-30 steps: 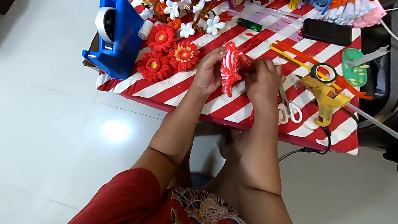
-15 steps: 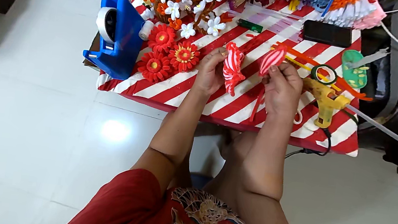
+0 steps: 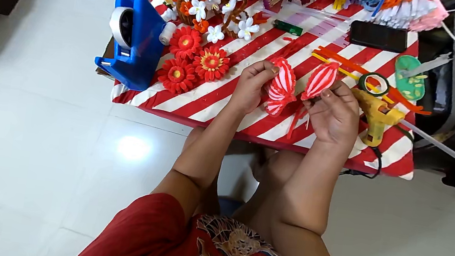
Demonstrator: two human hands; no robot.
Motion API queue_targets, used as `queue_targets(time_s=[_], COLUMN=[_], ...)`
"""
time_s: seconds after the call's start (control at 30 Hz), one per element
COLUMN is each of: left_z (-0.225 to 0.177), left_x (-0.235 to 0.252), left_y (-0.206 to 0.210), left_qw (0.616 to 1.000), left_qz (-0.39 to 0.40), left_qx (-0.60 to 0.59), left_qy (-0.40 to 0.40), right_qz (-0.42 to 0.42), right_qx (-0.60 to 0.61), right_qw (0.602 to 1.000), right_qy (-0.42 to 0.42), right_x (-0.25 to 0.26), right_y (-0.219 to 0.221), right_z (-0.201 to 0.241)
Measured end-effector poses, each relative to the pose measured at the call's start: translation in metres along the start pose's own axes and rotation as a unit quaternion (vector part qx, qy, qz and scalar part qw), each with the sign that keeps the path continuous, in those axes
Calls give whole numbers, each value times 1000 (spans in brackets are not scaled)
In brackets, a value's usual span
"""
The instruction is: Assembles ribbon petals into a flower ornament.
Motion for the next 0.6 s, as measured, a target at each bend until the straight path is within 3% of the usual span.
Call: queue_targets(time_s=[0.6], left_z=[12], left_x=[-3], left_y=[7], left_qw=[999], left_qz=[7], left_qx=[3], left_qy=[-43], right_qz=[-22], right_qx=[-2], right_qw=[1000], right_qy=[-19], right_x=[-1], right_y=[-14], right_z=[7])
Point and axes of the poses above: each hand's wrist, its own x-axis towards the middle knuckle, its own y-axis out of the palm, z = x × y, the point moved 7 cm from there along x, towards the middle knuckle, and after that the axes turned 2 degrees about y, right-handed, at the moved point
